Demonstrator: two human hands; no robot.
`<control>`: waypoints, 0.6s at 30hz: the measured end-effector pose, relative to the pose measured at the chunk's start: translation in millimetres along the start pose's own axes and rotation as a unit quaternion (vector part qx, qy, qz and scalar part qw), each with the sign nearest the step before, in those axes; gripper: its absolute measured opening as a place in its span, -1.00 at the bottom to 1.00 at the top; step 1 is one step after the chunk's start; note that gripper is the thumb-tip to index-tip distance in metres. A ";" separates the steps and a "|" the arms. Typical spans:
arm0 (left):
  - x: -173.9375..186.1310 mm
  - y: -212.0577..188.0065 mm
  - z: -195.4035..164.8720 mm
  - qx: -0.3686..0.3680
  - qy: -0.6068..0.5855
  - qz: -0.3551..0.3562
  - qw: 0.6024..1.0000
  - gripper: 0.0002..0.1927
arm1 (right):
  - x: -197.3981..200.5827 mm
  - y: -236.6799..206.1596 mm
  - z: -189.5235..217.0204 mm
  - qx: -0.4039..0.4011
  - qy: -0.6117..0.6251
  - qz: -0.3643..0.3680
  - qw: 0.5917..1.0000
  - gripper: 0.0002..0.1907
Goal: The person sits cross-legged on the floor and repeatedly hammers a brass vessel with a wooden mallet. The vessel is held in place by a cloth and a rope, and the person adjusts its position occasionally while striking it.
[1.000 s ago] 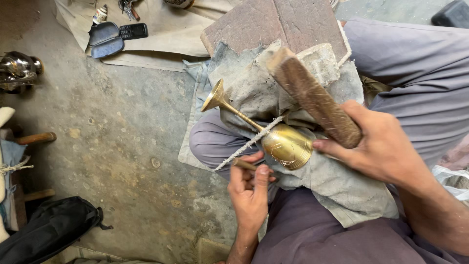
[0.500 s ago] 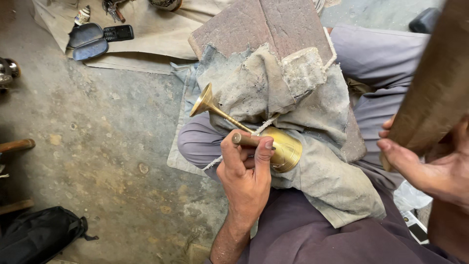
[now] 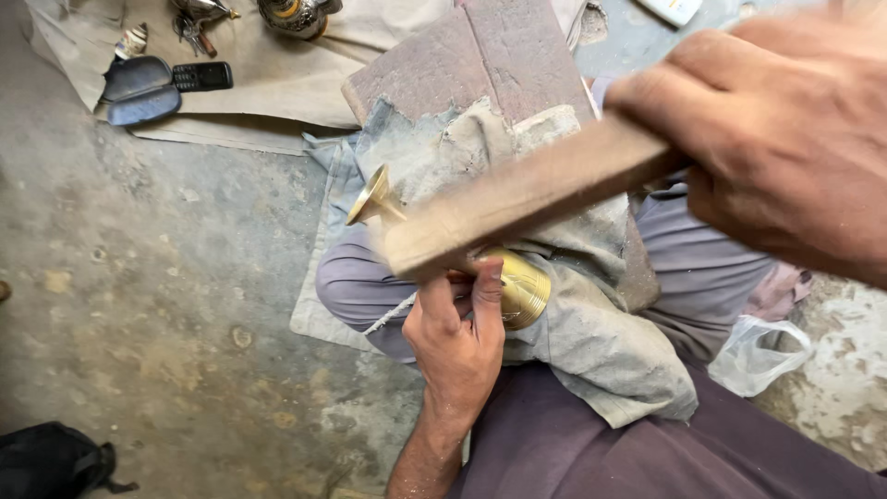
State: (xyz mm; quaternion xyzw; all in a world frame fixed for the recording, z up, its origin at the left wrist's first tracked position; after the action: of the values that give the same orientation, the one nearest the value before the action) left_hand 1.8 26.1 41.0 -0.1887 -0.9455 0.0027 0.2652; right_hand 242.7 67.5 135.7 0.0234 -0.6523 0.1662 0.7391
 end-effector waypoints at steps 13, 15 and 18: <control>3.8 16.0 -3.4 0.000 -0.041 0.095 0.995 -0.58 | -23.4 -26.2 -38.2 -0.024 0.072 0.065 0.995 -0.42; 4.0 19.2 -6.2 -0.011 -0.035 0.112 0.993 -0.57 | -32.8 -35.3 -51.6 -0.075 0.007 0.110 0.991 -0.39; 5.0 24.5 -7.1 -0.004 -0.029 0.126 0.992 -0.57 | -45.5 -47.2 -70.8 -0.160 0.185 0.107 0.964 -0.39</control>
State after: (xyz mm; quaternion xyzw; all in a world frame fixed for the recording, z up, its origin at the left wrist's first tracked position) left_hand 10.2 49.9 47.0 -0.3075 -0.9214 0.0378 0.2346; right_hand 319.2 30.9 89.6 -0.1958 -0.5214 0.1395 0.8188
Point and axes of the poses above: each hand's wrist, its own y-axis towards the middle knuckle, its own x-axis out of the back of the hand, z = x × y, the point moved 3 cm from there along y, towards the middle knuckle, and after that the axes turned 11 degrees about z, right-handed, at the moved point
